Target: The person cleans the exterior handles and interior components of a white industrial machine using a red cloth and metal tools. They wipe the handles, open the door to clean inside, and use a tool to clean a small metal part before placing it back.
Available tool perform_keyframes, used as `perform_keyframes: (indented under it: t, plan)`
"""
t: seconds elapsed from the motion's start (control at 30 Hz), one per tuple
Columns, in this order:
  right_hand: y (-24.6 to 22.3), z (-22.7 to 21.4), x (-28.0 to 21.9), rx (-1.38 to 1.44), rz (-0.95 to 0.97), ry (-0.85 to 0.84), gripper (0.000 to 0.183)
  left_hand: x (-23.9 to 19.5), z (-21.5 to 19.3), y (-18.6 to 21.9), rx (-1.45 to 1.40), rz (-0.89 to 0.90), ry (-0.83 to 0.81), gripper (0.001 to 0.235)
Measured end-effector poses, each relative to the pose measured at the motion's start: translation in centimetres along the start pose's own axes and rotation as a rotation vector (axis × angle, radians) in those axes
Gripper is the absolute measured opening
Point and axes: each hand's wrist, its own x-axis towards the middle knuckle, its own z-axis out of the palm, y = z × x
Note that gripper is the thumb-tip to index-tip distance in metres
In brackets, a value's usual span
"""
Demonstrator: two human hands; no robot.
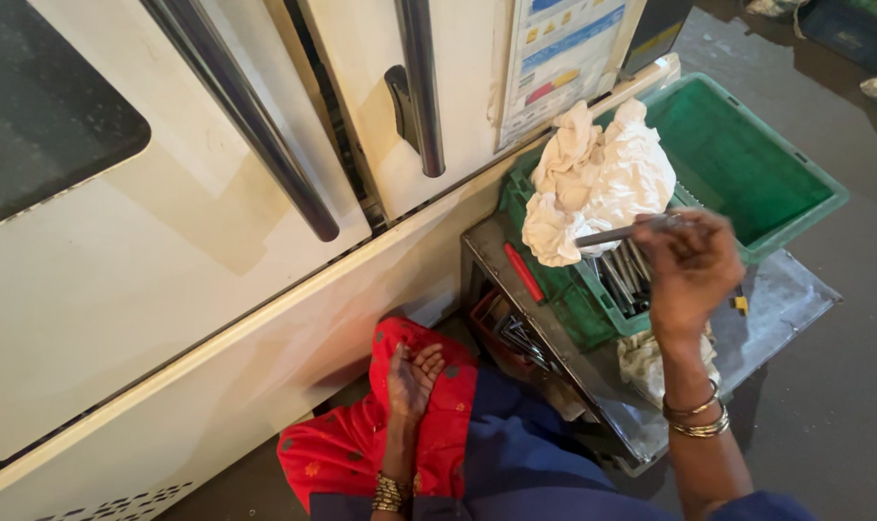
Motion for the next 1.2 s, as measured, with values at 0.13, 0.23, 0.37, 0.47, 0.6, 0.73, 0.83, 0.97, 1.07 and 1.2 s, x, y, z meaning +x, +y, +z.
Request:
perform_keyframes:
  t: [0.13,0.23,0.37,0.47,0.6,0.73,0.83,0.97,1.07,1.2]
  plan:
    - [3.1,-1.6,1.7,0.716,0.583,0.165,0.016,-0.1,0.1,0.1,-0.004,-0.006,-0.007,0.03]
    - [5.0,-2.1,1.5,0.851,0.764,0.177,0.02,-0.2,0.3,0.1,-0.003,-0.012,-0.019,0.029]
    - [5.6,-1.5,1.3,0.937,0.84,0.128,0.021,0.0,0.5,0.1,0.014,-0.011,0.02,0.028]
    - [4.6,-1.0,1.5,0.838,0.793,0.139,0.021,-0.3,0.3,0.0,0.014,-0.005,0.02,0.029]
    - [3.3,-2.0,2.3,0.296,0.359,0.006,0.027,0.0,0.1,0.1,0.0,-0.012,0.023,0.029]
    - [5.8,-4.3,2.0,-0.73,0.169,-0.117,0.037,0.4,-0.3,-0.1,0.018,-0.022,0.001,0.027]
    - [10.6,-5.0,1.1,-0.905,0.187,-0.248,0.038,0.4,-0.8,-0.5,0.023,-0.024,-0.047,0.027]
    - [15.6,-5.6,0.5,-1.01,0.324,-0.459,0.033,0.7,-0.9,-0.6,0.041,-0.025,-0.023,0.029]
    - [17.3,-5.8,1.0,-1.105,0.367,-0.558,0.035,0.6,-1.1,-0.5,0.044,-0.061,-0.047,0.048]
    - [17.1,-5.8,2.0,-0.987,0.455,-0.561,0.032,0.7,-1.2,-0.7,0.108,-0.054,-0.021,0.056]
